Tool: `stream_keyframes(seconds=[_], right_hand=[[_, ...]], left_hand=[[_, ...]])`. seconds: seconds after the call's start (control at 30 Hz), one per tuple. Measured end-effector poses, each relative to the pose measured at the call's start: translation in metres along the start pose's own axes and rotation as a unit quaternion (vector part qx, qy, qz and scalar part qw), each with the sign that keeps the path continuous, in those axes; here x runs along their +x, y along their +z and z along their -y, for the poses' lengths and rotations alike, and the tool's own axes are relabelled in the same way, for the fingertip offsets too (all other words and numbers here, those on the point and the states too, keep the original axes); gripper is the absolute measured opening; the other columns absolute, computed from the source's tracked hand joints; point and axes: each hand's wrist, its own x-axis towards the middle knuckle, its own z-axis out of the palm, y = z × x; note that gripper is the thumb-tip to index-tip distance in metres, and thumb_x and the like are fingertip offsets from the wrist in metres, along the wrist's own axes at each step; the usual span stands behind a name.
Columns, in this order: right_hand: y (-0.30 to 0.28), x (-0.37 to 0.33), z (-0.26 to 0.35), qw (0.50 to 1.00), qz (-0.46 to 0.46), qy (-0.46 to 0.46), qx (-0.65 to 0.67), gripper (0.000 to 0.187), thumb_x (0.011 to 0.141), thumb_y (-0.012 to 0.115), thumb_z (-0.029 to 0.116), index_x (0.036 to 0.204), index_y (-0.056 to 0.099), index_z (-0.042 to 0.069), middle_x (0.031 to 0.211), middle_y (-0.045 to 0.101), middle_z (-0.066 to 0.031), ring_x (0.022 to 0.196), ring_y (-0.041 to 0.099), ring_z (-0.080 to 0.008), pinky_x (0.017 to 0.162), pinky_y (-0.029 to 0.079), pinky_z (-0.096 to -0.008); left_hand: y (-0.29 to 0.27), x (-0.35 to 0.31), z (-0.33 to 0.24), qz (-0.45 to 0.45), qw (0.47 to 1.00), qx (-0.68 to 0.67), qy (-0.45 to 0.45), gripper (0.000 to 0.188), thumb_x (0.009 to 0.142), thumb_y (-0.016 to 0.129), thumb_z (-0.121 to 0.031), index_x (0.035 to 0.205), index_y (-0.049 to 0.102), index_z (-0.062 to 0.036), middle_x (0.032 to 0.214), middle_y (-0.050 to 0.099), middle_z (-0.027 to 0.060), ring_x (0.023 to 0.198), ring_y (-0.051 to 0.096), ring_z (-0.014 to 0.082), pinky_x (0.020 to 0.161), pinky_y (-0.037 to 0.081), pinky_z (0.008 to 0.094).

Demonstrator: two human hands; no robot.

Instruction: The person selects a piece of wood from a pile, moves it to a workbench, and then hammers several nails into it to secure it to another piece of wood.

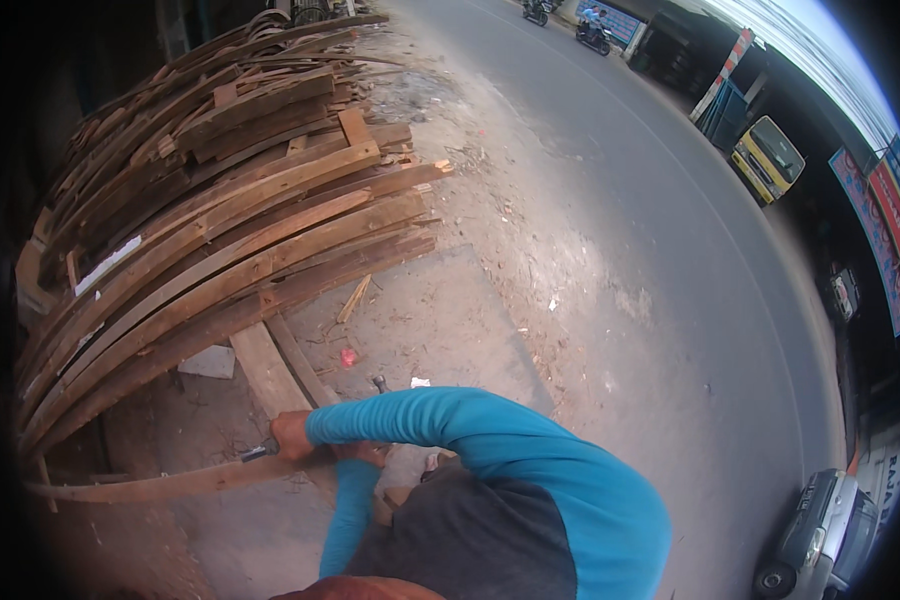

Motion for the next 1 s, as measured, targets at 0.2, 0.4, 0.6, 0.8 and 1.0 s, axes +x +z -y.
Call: stream_keyframes(seconds=[0.2,0.4,0.6,0.8,1.0], right_hand=[[0.019,0.011,-0.008,1.0,0.004,-0.001,-0.009,0.039,0.074,0.069,0.032,0.088,0.072,-0.004,0.091,0.07,-0.0267,0.091,0.068,-0.0415,0.081,0.054,-0.0454],[0.016,0.007,-0.014,0.998,-0.044,-0.03,-0.027,0.04,0.072,0.07,0.033,0.088,0.072,-0.004,0.091,0.069,-0.0276,0.09,0.068,-0.0428,0.081,0.054,-0.047],[0.002,-0.03,-0.006,0.994,-0.101,-0.037,-0.002,0.04,0.072,0.072,0.034,0.087,0.07,-0.003,0.089,0.069,-0.0272,0.09,0.067,-0.0436,0.081,0.053,-0.0487],[-0.023,-0.09,0.004,0.977,-0.192,-0.078,0.045,0.031,0.072,0.071,0.029,0.084,0.07,0.001,0.08,0.068,-0.0234,0.084,0.067,-0.0402,0.077,0.051,-0.0481],[-0.055,-0.161,-0.015,0.931,-0.304,-0.082,0.186,0.02,0.072,0.067,0.02,0.08,0.061,0.004,0.069,0.061,-0.0179,0.069,0.062,-0.0362,0.066,0.044,-0.0462]], left_hand=[[-0.003,-0.001,0.0,0.007,1.0,0.009,0.003,0.095,0.072,0.077,-0.053,0.145,0.04,-0.005,0.149,0.038,0.0229,0.142,0.028,0.0423,0.116,0.015,0.0603],[-0.009,0.002,0.0,0.017,0.999,0.029,-0.003,0.096,0.072,0.077,-0.055,0.145,0.041,-0.0053,0.148,0.039,0.0222,0.142,0.028,0.0414,0.117,0.015,0.0591],[-0.011,0.005,-0.005,0.028,0.998,0.05,-0.005,0.096,0.071,0.077,-0.057,0.144,0.042,-0.0057,0.147,0.04,0.0216,0.141,0.029,0.0406,0.117,0.015,0.0579],[-0.016,0.005,-0.004,0.036,0.997,0.068,-0.02,0.097,0.07,0.077,-0.059,0.143,0.043,-0.0061,0.147,0.041,0.0209,0.141,0.03,0.0397,0.117,0.015,0.0567],[-0.019,0.004,-0.013,0.036,0.991,0.114,-0.065,0.097,0.069,0.077,-0.061,0.143,0.044,-0.0064,0.146,0.042,0.0203,0.14,0.031,0.0389,0.118,0.016,0.0556]])
